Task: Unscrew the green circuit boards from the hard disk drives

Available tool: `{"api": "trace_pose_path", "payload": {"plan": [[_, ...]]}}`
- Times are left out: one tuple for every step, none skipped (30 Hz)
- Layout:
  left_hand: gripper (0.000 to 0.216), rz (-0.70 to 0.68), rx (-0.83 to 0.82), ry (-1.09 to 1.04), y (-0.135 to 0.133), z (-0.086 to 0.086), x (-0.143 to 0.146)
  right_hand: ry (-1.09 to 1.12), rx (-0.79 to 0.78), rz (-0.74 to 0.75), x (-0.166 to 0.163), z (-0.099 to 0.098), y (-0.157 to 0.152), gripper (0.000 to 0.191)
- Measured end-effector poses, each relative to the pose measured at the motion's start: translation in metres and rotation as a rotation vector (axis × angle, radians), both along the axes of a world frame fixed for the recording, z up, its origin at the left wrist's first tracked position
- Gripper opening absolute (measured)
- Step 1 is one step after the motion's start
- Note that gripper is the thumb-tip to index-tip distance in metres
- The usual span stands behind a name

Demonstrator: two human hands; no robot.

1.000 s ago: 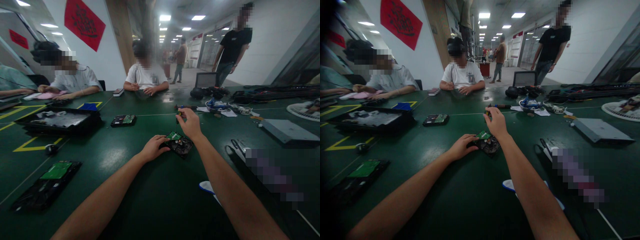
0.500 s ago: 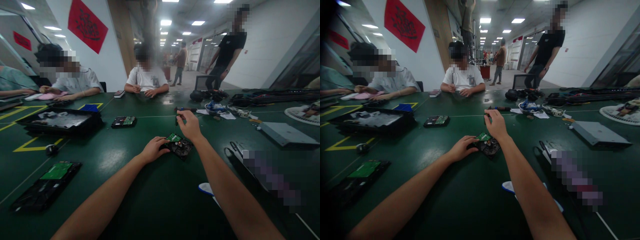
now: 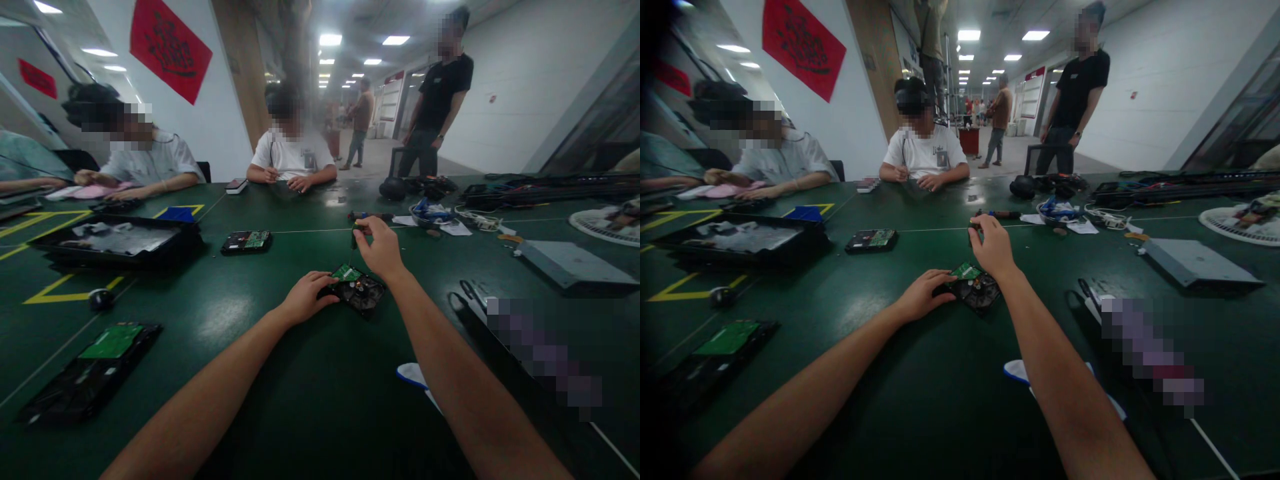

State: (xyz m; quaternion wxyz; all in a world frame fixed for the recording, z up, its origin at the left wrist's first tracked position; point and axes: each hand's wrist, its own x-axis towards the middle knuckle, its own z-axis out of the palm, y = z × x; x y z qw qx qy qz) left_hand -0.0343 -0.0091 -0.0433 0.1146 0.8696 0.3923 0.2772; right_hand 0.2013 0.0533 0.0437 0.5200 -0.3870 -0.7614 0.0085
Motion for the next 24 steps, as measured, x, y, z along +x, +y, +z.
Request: {"api": "trace_pose_path", "payload": {"plan": [[0.048, 0.0, -0.002, 0.001, -0.0003, 0.0005, 0.0001, 0.016, -0.018, -0.007, 0.0003, -0.0002, 0.0003, 0.018], [0.048, -0.001, -0.004, 0.001, -0.0005, 0.001, 0.0002, 0.032, -0.033, -0.01, 0.0005, -0.0004, 0.0006, 0.018], [0.048, -0.001, -0.005, 0.001, -0.0008, 0.0015, 0.0003, 0.041, -0.043, -0.008, 0.0005, -0.0005, 0.0007, 0.018], [0.048, -0.002, -0.006, 0.0, -0.0009, 0.0018, 0.0004, 0.04, -0.043, -0.004, 0.0005, -0.0004, 0.0005, 0.017], [0.048, -0.002, -0.005, -0.002, -0.0011, 0.0021, 0.0004, 0.03, -0.036, 0.001, 0.0003, 0.0, 0.0003, 0.017], [0.047, -0.002, -0.005, -0.003, -0.0011, 0.0022, 0.0005, 0.015, -0.022, 0.004, 0.0002, 0.0005, -0.0001, 0.016], [0.047, -0.002, -0.004, -0.004, -0.0012, 0.0022, 0.0005, 0.0, -0.007, 0.005, 0.0001, 0.0011, -0.0005, 0.016], [0.047, -0.001, -0.002, -0.005, -0.0012, 0.0021, 0.0005, -0.013, 0.007, 0.005, 0.0002, 0.0017, -0.0007, 0.016], [0.047, -0.001, -0.001, -0.004, -0.0011, 0.0019, 0.0005, -0.018, 0.015, 0.002, 0.0004, 0.0022, -0.0008, 0.016], [0.047, -0.001, 0.001, -0.003, -0.0011, 0.0017, 0.0005, -0.013, 0.016, -0.003, 0.0008, 0.0024, -0.0008, 0.016], [0.047, 0.0, 0.002, -0.001, -0.001, 0.0014, 0.0006, 0.0, 0.01, -0.008, 0.0013, 0.0025, -0.0007, 0.015], [0.047, 0.001, 0.003, 0.0, -0.0009, 0.0011, 0.0006, 0.018, -0.004, -0.011, 0.0017, 0.0025, -0.0005, 0.015], [0.047, 0.001, 0.006, 0.0, -0.0008, 0.0009, 0.0006, 0.036, -0.022, -0.009, 0.0022, 0.0024, -0.0003, 0.015], [0.047, 0.001, 0.008, -0.001, -0.0007, 0.0006, 0.0005, 0.048, -0.04, -0.003, 0.0024, 0.0024, -0.0003, 0.016], [0.048, 0.001, 0.011, -0.003, -0.0006, 0.0004, 0.0005, 0.05, -0.054, 0.009, 0.0026, 0.0025, -0.0004, 0.016], [0.048, 0.001, 0.011, -0.004, -0.0004, 0.0002, 0.0004, 0.041, -0.059, 0.021, 0.0026, 0.0028, -0.0007, 0.017], [0.048, 0.0, 0.011, -0.005, -0.0003, 0.0001, 0.0003, 0.026, -0.055, 0.031, 0.0025, 0.0032, -0.001, 0.017], [0.047, -0.001, 0.011, -0.007, -0.0003, 0.0001, 0.0001, 0.01, -0.044, 0.037, 0.0023, 0.0037, -0.0014, 0.017], [0.047, -0.002, 0.009, -0.007, -0.0003, 0.0, 0.0, -0.005, -0.03, 0.036, 0.0022, 0.0041, -0.0017, 0.018], [0.047, -0.003, 0.007, -0.008, -0.0004, 0.0, -0.0001, -0.015, -0.019, 0.032, 0.0022, 0.0043, -0.0018, 0.019], [0.047, -0.004, 0.008, -0.009, -0.0005, 0.0001, -0.0002, -0.019, -0.014, 0.026, 0.0023, 0.0043, -0.0017, 0.019], [0.047, -0.005, 0.009, -0.009, -0.0007, 0.0001, -0.0003, -0.015, -0.016, 0.02, 0.0024, 0.0041, -0.0014, 0.018], [0.047, -0.004, 0.011, -0.011, -0.0008, 0.0002, -0.0003, -0.005, -0.024, 0.016, 0.0026, 0.0036, -0.0009, 0.017], [0.047, -0.003, 0.012, -0.01, -0.001, 0.0003, -0.0002, 0.012, -0.036, 0.015, 0.0028, 0.0029, -0.0003, 0.017]]}}
